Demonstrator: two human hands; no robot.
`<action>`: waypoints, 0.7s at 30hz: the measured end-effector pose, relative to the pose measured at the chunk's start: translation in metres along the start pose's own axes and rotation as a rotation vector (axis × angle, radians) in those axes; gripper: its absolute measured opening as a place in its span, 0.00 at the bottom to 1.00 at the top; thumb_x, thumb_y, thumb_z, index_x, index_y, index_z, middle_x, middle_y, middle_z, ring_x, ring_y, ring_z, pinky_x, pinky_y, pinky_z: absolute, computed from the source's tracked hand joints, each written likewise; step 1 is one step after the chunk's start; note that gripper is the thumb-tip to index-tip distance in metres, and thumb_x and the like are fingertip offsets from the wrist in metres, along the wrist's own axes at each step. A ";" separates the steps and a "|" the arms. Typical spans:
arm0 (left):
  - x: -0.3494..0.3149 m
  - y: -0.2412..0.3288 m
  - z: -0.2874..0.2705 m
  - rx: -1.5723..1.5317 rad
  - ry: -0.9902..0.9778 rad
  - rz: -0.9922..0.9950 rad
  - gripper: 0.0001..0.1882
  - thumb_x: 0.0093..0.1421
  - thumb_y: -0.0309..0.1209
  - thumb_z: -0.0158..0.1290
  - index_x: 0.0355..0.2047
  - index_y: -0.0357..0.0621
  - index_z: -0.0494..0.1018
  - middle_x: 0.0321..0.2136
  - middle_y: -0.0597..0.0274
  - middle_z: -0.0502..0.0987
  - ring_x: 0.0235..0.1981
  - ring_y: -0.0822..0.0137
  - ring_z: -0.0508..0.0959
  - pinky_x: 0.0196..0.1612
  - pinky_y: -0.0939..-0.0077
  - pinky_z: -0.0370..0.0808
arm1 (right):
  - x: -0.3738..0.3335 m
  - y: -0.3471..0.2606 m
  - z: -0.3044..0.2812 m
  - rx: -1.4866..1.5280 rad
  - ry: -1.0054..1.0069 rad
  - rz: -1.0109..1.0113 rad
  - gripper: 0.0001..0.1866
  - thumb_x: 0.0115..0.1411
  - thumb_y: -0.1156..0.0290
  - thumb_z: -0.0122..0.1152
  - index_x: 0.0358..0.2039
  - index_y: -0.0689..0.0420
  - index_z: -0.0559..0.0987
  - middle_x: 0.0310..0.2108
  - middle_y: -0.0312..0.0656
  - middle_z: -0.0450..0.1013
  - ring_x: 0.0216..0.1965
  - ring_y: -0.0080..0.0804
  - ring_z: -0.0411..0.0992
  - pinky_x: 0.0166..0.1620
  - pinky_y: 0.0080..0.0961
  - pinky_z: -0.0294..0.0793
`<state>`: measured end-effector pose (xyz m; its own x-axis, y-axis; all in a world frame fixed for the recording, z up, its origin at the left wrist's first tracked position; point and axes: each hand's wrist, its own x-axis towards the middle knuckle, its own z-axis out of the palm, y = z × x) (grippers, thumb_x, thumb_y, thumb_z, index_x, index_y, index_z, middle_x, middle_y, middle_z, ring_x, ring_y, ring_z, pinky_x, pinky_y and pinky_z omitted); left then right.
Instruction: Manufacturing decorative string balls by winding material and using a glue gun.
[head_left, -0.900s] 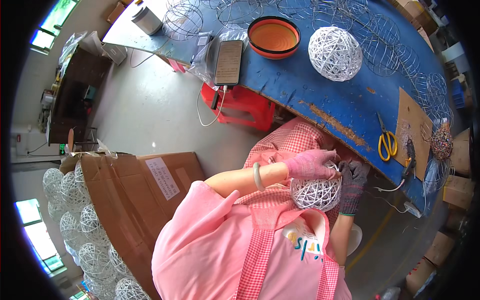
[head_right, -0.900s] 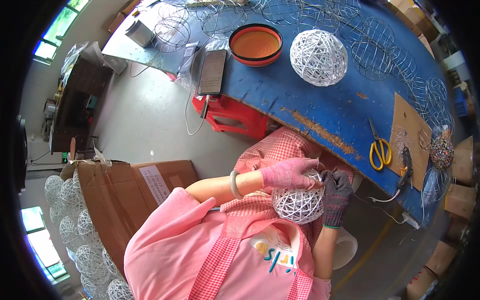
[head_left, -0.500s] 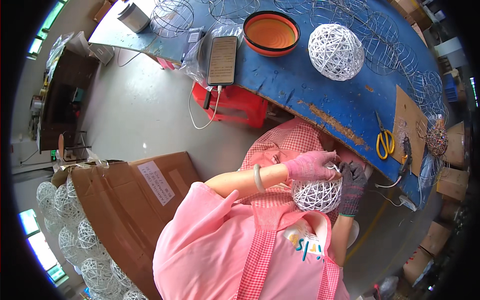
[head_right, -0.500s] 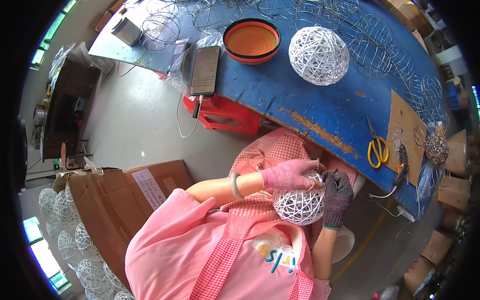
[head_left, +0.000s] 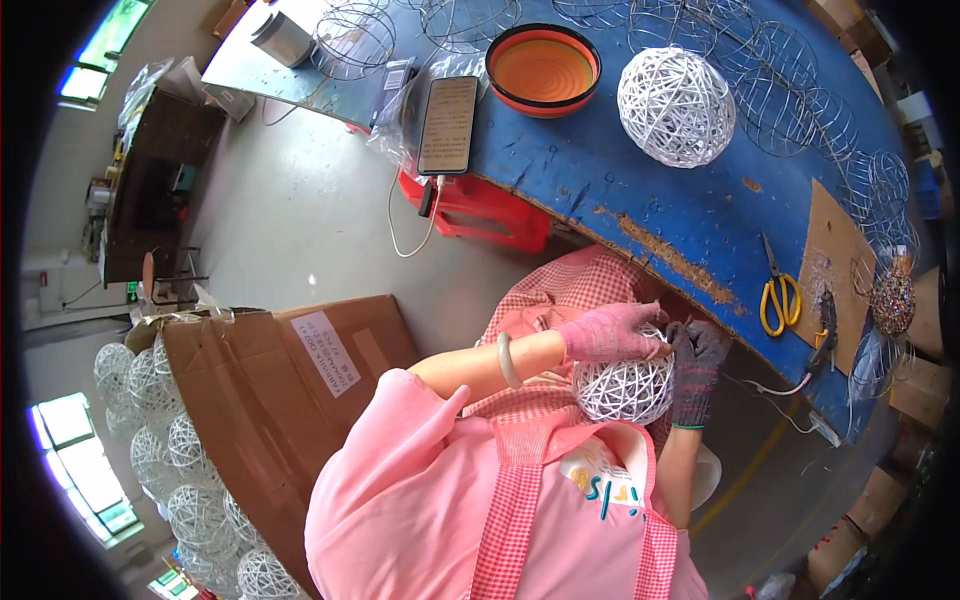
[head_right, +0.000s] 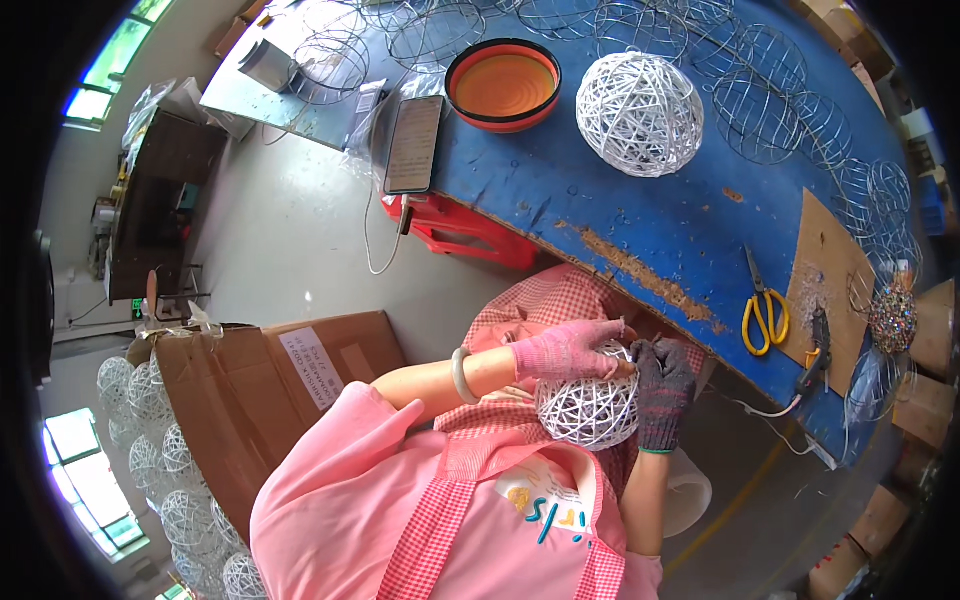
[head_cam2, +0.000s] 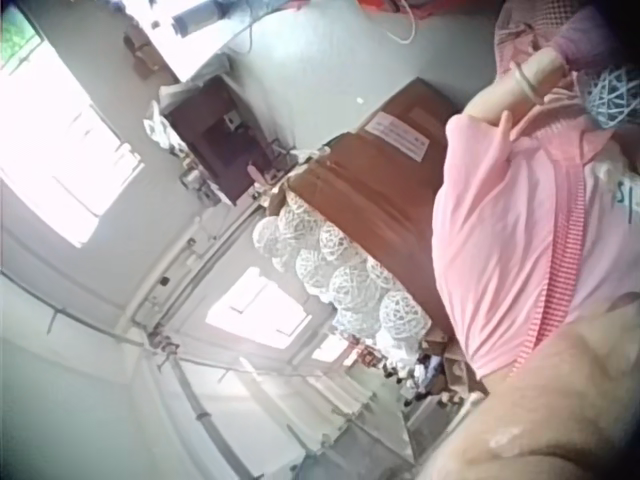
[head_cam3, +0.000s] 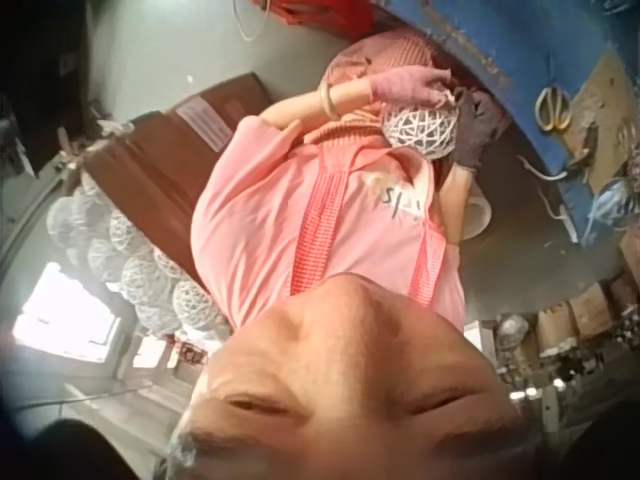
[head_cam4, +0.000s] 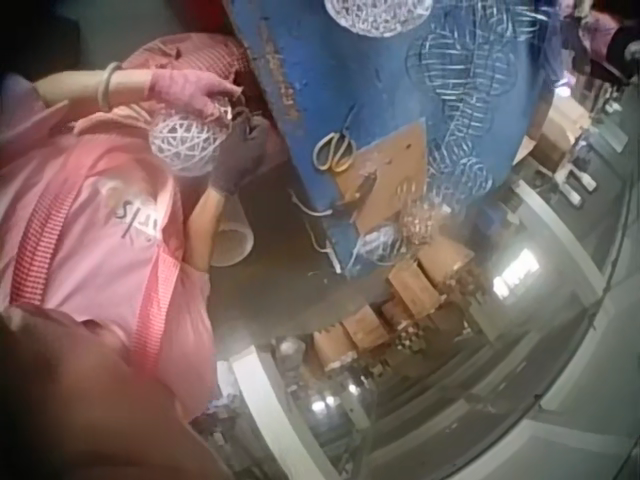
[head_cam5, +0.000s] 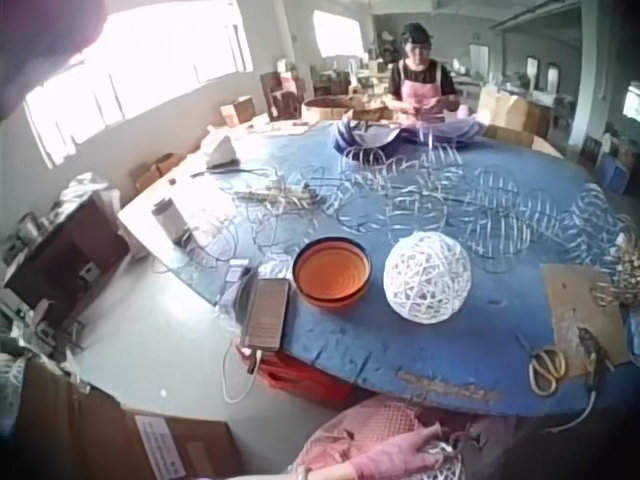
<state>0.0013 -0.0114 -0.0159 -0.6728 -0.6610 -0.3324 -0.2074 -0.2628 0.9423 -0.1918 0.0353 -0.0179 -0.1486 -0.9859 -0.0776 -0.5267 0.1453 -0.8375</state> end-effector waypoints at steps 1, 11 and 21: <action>-0.002 -0.001 0.002 -0.006 0.026 -0.025 0.32 0.57 0.46 0.59 0.56 0.39 0.67 0.45 0.45 0.77 0.47 0.53 0.78 0.50 0.64 0.74 | 0.002 -0.001 0.000 -0.056 -0.045 -0.013 0.07 0.60 0.73 0.61 0.27 0.61 0.75 0.25 0.40 0.74 0.27 0.26 0.71 0.35 0.26 0.71; -0.048 0.003 0.002 -0.016 0.228 -0.094 0.31 0.58 0.48 0.57 0.54 0.38 0.68 0.41 0.43 0.79 0.44 0.51 0.80 0.47 0.63 0.75 | 0.010 -0.015 0.019 0.028 -0.302 -0.172 0.04 0.59 0.76 0.60 0.27 0.60 0.76 0.26 0.41 0.73 0.29 0.32 0.73 0.34 0.28 0.71; -0.052 -0.008 -0.006 -0.195 0.188 -0.112 0.30 0.60 0.44 0.59 0.57 0.39 0.65 0.40 0.52 0.78 0.42 0.65 0.78 0.45 0.69 0.75 | 0.013 -0.015 0.032 -0.042 -0.321 -0.199 0.03 0.60 0.76 0.59 0.29 0.60 0.78 0.27 0.41 0.75 0.30 0.32 0.74 0.34 0.28 0.71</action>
<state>0.0425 0.0207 -0.0063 -0.5060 -0.7344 -0.4523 -0.1198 -0.4594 0.8801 -0.1594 0.0179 -0.0238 0.2261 -0.9702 -0.0866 -0.5541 -0.0550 -0.8306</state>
